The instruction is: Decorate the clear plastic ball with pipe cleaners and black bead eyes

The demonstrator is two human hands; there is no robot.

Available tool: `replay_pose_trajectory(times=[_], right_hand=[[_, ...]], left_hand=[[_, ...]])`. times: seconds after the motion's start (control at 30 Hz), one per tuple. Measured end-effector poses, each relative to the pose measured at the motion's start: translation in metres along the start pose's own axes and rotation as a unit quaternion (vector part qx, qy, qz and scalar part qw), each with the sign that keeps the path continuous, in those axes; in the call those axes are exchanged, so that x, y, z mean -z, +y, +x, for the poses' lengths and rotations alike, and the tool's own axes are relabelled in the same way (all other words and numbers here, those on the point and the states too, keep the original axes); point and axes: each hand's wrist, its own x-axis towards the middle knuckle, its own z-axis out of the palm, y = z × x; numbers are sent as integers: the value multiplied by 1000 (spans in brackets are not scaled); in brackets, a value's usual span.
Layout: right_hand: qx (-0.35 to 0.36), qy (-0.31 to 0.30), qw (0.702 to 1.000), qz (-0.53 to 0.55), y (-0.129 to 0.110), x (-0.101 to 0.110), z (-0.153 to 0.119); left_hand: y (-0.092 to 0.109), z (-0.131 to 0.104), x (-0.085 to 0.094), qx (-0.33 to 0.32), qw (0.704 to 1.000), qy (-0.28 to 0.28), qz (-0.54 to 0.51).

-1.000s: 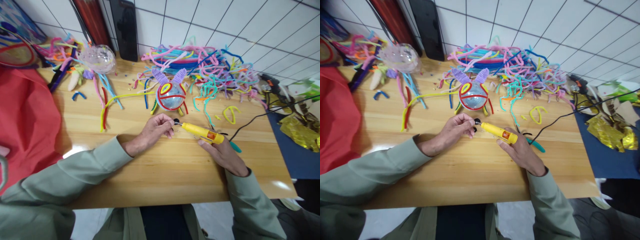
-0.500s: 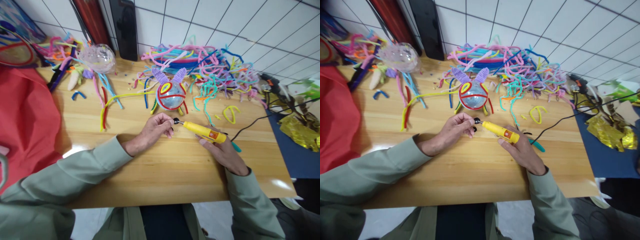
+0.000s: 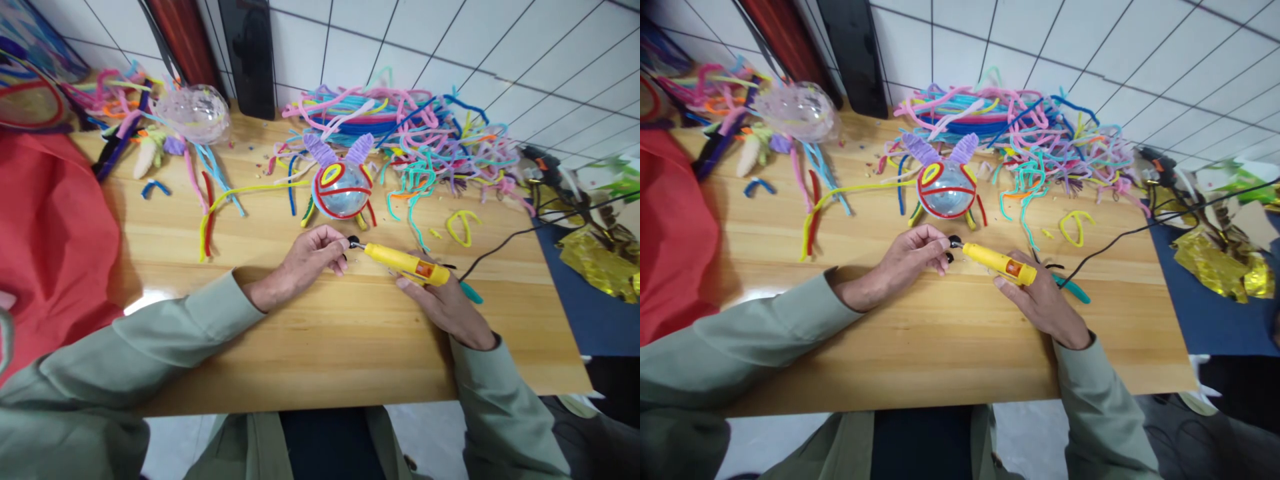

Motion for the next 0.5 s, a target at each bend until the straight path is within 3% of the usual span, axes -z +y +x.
replay_pose_trajectory(times=[0.5], right_hand=[[-9, 0, 1000, 3, 0, 0, -1]], left_hand=[[-1, 0, 0, -1, 1000, 5, 1]])
